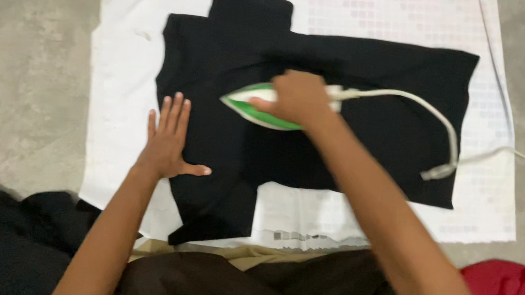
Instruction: The person irons a black long-sleeved shirt laid out on a white cloth on the floor. They use a green and white iron to smooth the fabric, frequently adjusting the shirt's position and sleeves to ensure even coverage.
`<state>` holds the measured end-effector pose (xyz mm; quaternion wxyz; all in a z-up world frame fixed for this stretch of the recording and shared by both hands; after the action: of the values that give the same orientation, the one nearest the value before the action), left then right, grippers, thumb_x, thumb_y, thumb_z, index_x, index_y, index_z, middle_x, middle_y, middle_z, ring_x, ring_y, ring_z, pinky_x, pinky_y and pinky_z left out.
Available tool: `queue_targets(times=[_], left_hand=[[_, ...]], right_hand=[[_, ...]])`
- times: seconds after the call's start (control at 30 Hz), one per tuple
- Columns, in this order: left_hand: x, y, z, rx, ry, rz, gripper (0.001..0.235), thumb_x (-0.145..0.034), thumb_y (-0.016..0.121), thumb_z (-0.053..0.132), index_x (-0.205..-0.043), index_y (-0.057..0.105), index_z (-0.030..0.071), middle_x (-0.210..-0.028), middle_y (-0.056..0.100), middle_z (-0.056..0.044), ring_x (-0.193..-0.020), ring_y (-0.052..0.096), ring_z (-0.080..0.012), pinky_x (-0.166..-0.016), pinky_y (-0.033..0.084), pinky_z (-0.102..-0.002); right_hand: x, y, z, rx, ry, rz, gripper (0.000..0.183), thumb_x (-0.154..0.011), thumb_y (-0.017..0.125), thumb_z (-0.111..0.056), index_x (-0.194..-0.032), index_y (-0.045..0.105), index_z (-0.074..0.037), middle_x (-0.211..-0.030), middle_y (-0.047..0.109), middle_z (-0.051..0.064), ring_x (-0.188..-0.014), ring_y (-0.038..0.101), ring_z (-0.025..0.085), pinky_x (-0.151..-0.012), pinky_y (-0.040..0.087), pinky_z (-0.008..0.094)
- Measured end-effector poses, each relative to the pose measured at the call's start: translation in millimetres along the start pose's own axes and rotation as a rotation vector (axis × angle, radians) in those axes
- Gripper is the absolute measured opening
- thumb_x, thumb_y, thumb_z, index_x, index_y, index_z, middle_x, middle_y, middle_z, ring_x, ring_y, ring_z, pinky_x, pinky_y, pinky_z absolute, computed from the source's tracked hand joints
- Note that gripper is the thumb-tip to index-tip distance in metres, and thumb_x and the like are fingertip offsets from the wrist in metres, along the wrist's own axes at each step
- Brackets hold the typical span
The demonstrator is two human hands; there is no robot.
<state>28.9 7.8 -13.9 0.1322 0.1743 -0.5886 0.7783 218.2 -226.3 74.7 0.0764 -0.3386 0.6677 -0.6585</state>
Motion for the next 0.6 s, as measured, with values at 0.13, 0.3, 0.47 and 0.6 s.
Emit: queue_targets(times=[0.13, 0.3, 0.47, 0.6], left_hand=[[0, 4, 3, 0.019, 0.015, 0.015, 0.169, -0.048, 0.075, 0.095, -0.170, -0.007, 0.010, -0.178, -0.011, -0.014, -0.163, -0.009, -0.0361, -0.130, 0.000, -0.063], [0, 5, 2, 0.009, 0.011, -0.013, 0.168, -0.048, 0.076, 0.093, -0.170, -0.007, 0.011, -0.178, -0.012, -0.012, -0.163, -0.010, -0.0339, -0.130, -0.001, -0.064], [-2, 1, -1, 0.008, -0.022, -0.022, 0.168, -0.050, 0.077, 0.092, -0.169, -0.011, 0.012, -0.177, -0.015, -0.011, -0.163, -0.013, -0.0332, -0.129, -0.003, -0.064], [0, 3, -2, 0.007, -0.022, -0.030, 0.169, -0.049, 0.077, 0.094, -0.169, -0.009, 0.012, -0.178, -0.013, -0.011, -0.163, -0.013, -0.0336, -0.129, -0.003, -0.064]], right_hand=[[-3, 6, -31, -0.171, 0.032, 0.045, 0.067, -0.094, 0.052, -0.072, -0.092, 0.081, -0.011, -0.082, 0.078, 0.014, -0.077, 0.078, 0.036, -0.073, 0.062, 0.052], [47, -9, 100, -0.078, 0.178, 0.056, 0.075, -0.094, 0.051, -0.074, -0.101, 0.082, -0.006, -0.092, 0.079, 0.021, -0.091, 0.077, 0.047, -0.075, 0.059, 0.058], [116, -5, 270, 0.003, 0.368, -0.056, 0.088, -0.096, 0.045, -0.085, -0.099, 0.084, -0.007, -0.097, 0.080, 0.025, -0.104, 0.074, 0.049, -0.087, 0.057, 0.057], [124, -10, 246, 0.018, 0.436, -0.173, 0.084, -0.092, 0.045, -0.085, -0.103, 0.087, -0.013, -0.103, 0.082, 0.022, -0.108, 0.075, 0.044, -0.095, 0.057, 0.054]])
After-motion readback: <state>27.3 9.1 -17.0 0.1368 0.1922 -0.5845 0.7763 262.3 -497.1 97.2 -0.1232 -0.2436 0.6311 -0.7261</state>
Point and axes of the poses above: each hand's wrist, its own x-axis away from the middle knuckle, its own y-axis out of the palm, z = x × y, the point moved 3 cm from there along -x, towards the middle knuckle
